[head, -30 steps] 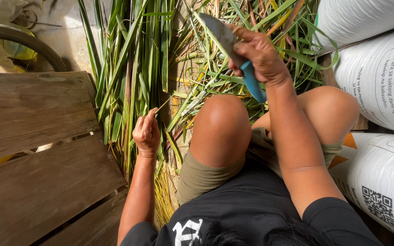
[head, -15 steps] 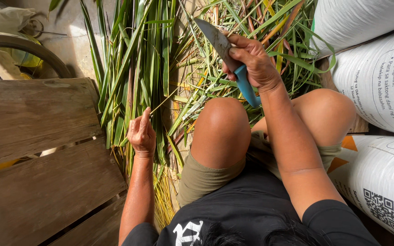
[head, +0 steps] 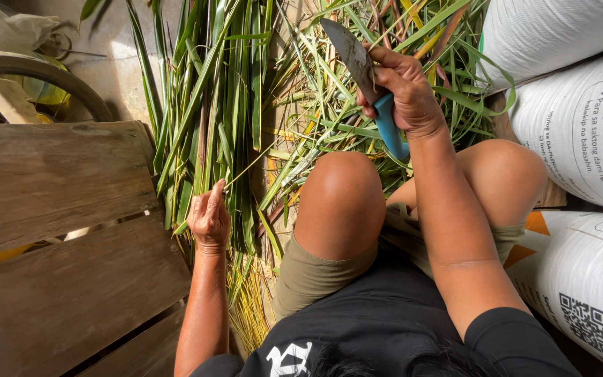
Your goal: The person strips the central ribs or fibers from long green leaves using a knife while sitting on the floor.
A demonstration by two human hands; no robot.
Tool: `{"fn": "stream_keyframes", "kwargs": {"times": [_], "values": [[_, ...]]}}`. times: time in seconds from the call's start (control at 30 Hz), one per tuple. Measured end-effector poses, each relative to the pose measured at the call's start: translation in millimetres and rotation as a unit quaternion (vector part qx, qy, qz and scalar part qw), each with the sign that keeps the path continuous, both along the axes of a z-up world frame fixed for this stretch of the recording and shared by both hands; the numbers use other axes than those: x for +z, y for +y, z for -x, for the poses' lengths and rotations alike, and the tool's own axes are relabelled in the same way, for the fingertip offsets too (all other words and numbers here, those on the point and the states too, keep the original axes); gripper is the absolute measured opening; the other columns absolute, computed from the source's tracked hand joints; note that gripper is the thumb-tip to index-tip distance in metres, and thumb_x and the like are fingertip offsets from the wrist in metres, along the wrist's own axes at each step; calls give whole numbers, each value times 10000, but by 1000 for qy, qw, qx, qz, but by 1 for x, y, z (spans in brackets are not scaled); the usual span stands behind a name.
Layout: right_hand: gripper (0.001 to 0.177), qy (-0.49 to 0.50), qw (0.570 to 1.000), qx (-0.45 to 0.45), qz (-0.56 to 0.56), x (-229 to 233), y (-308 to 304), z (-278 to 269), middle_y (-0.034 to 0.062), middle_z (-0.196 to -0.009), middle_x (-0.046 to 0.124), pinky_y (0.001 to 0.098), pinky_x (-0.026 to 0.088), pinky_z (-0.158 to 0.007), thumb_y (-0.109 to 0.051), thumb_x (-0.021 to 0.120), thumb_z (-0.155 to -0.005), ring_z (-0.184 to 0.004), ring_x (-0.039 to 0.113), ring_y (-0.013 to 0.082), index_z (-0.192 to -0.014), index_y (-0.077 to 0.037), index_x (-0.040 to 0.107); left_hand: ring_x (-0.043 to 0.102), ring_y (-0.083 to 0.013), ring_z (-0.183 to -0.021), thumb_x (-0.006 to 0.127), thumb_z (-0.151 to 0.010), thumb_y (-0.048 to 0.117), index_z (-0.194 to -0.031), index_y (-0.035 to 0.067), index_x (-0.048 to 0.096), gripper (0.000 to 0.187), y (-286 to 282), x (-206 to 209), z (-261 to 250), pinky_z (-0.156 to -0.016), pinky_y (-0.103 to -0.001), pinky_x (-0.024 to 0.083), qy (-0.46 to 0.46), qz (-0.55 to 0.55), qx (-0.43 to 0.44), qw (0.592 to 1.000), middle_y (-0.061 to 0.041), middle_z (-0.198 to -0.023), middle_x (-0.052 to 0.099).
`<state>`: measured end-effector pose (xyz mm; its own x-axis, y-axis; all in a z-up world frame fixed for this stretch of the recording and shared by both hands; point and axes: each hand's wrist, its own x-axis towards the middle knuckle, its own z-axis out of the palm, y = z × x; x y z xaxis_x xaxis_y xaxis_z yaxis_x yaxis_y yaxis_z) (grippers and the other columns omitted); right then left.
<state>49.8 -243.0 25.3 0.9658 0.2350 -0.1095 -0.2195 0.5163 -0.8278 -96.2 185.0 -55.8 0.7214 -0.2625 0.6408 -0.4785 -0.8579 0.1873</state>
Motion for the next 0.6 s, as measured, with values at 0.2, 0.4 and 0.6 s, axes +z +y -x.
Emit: {"fn": "stream_keyframes", "kwargs": {"times": [0.2,0.4,0.6], "values": [[291,-17,1000,-8,1,1,-4,-3,135,-766,674,267,564,-489,-168,625,-1021,-600,654,172,-1274,-30,666,519,-207,-684,671,-1060,-50,-1361,71,670,325,14,1,4,-579,-368,467,-24,-1,12,1000,-81,-896,665],[323,-42,999,0,-27,0,-18,-4,121,-852,701,278,574,-530,-191,659,-1043,-646,656,171,-1349,-87,670,567,-207,-691,662,-1045,-97,-1364,66,667,358,38,-3,16,-577,-355,497,-5,-22,13,1000,-90,-887,689],[381,-13,999,-51,5,-1,-32,-5,129,-803,674,288,536,-512,-202,668,-1010,-614,629,177,-1382,-117,673,605,-233,-745,666,-1073,-3,-1335,87,690,278,72,-8,31,-622,-375,521,33,-31,22,999,-108,-930,705]]}}
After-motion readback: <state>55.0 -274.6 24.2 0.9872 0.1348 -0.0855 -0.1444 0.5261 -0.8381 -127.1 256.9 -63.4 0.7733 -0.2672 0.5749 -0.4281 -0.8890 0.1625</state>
